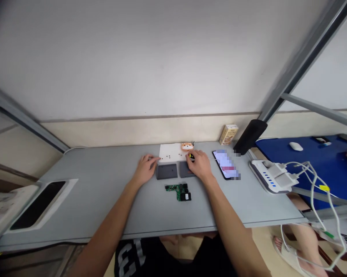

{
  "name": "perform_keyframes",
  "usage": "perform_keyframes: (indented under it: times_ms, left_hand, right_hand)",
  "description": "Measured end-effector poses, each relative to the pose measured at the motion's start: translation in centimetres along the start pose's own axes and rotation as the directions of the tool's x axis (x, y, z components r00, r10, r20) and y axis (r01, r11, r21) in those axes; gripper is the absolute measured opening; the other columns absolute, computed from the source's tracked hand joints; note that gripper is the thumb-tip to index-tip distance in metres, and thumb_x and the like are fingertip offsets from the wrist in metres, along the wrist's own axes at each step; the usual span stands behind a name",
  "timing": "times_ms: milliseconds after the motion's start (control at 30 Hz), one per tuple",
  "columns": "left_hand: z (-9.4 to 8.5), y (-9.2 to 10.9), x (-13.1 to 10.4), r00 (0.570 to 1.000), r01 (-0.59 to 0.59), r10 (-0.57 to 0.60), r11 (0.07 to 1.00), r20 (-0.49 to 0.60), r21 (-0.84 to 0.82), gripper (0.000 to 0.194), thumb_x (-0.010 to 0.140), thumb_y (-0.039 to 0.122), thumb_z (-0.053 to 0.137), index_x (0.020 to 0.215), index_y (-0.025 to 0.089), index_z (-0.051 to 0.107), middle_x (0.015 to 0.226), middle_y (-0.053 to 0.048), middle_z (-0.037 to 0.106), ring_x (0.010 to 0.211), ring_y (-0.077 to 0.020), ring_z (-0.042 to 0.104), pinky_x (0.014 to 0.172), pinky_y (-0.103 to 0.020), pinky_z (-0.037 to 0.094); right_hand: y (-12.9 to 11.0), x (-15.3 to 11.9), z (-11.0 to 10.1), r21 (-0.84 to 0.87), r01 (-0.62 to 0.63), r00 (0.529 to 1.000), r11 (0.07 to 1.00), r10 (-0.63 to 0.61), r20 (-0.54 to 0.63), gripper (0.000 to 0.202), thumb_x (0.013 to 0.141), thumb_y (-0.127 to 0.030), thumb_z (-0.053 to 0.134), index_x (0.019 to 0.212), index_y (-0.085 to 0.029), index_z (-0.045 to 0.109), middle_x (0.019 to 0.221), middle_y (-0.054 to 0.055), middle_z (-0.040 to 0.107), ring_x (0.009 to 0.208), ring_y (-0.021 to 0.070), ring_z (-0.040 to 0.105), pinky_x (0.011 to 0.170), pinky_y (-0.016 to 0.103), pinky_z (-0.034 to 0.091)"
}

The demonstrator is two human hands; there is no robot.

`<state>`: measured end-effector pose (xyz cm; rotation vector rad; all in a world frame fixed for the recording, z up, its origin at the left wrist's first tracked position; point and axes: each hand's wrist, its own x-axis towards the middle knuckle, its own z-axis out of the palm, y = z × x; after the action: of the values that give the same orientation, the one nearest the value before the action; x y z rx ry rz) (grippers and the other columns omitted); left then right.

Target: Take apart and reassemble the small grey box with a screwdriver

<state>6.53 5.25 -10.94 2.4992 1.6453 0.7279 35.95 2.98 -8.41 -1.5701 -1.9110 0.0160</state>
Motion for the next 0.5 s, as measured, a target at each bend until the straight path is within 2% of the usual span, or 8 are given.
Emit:
perform_keyframes:
  times_ms: [167, 267, 333, 400, 500]
  left_hand:
    - [-0.3, 0.4, 0.2, 1.0, 0.027, -0.027, 1.0, -0.004, -0.008, 0.033, 0.1, 0.026, 0.05, 0.125, 0.027, 0.071, 0.119, -0.011, 0.06, 0.113, -0.0297, 0.053, 0.1, -0.047, 0.043]
    - [-0.8, 0.9, 0.3, 0.998, 0.044, -0.048, 0.997, -0.05, -0.07, 0.029, 0.101, 0.028, 0.049, 0.117, 0.024, 0.072, 0.105, -0.009, 0.064, 0.104, -0.0259, 0.058, 0.096, -0.042, 0.044]
    - [-1.2, 1.3, 0.4, 0.998, 0.059, -0.058, 0.984, 0.012, -0.165, 0.029, 0.103, 0.034, 0.047, 0.113, 0.022, 0.072, 0.083, -0.004, 0.063, 0.081, -0.0204, 0.059, 0.081, -0.034, 0.046]
    - [-1.5, 1.6, 0.3, 0.992, 0.07, -0.04, 0.967, 0.123, -0.247, 0.031, 0.103, 0.04, 0.047, 0.111, 0.022, 0.071, 0.065, 0.001, 0.055, 0.061, -0.0161, 0.051, 0.065, -0.029, 0.041]
    - [-1.7, 1.9, 0.1, 0.981, 0.043, 0.014, 0.958, 0.194, -0.284, 0.029, 0.102, 0.039, 0.048, 0.107, 0.022, 0.071, 0.063, 0.002, 0.057, 0.057, -0.0146, 0.05, 0.06, -0.028, 0.037]
  right_hand:
    - [0.4, -0.1, -0.2, 0.016, 0.007, 0.999, 1.0, -0.008, 0.044, 0.028, 0.102, -0.038, 0.048, 0.1, -0.022, 0.071, 0.101, 0.009, 0.076, 0.096, 0.0278, 0.065, 0.086, 0.039, 0.043]
    - [0.4, -0.1, 0.0, -0.004, -0.012, 0.999, 1.0, 0.012, 0.044, 0.027, 0.102, -0.037, 0.049, 0.099, -0.022, 0.071, 0.1, 0.009, 0.076, 0.096, 0.0279, 0.065, 0.085, 0.039, 0.042]
    - [0.3, -0.1, 0.2, -0.032, -0.022, 0.999, 0.999, 0.024, 0.045, 0.027, 0.102, -0.037, 0.048, 0.099, -0.022, 0.071, 0.098, 0.009, 0.076, 0.095, 0.0279, 0.064, 0.084, 0.039, 0.041]
    - [0.2, -0.2, 0.4, -0.055, -0.026, 0.999, 0.998, 0.028, 0.043, 0.027, 0.102, -0.036, 0.049, 0.097, -0.022, 0.071, 0.095, 0.008, 0.075, 0.094, 0.0278, 0.064, 0.083, 0.039, 0.04]
    - [0.0, -0.2, 0.7, -0.068, -0.018, 0.999, 0.998, 0.02, 0.039, 0.025, 0.102, -0.036, 0.05, 0.095, -0.022, 0.07, 0.094, 0.008, 0.075, 0.094, 0.0269, 0.064, 0.083, 0.038, 0.04]
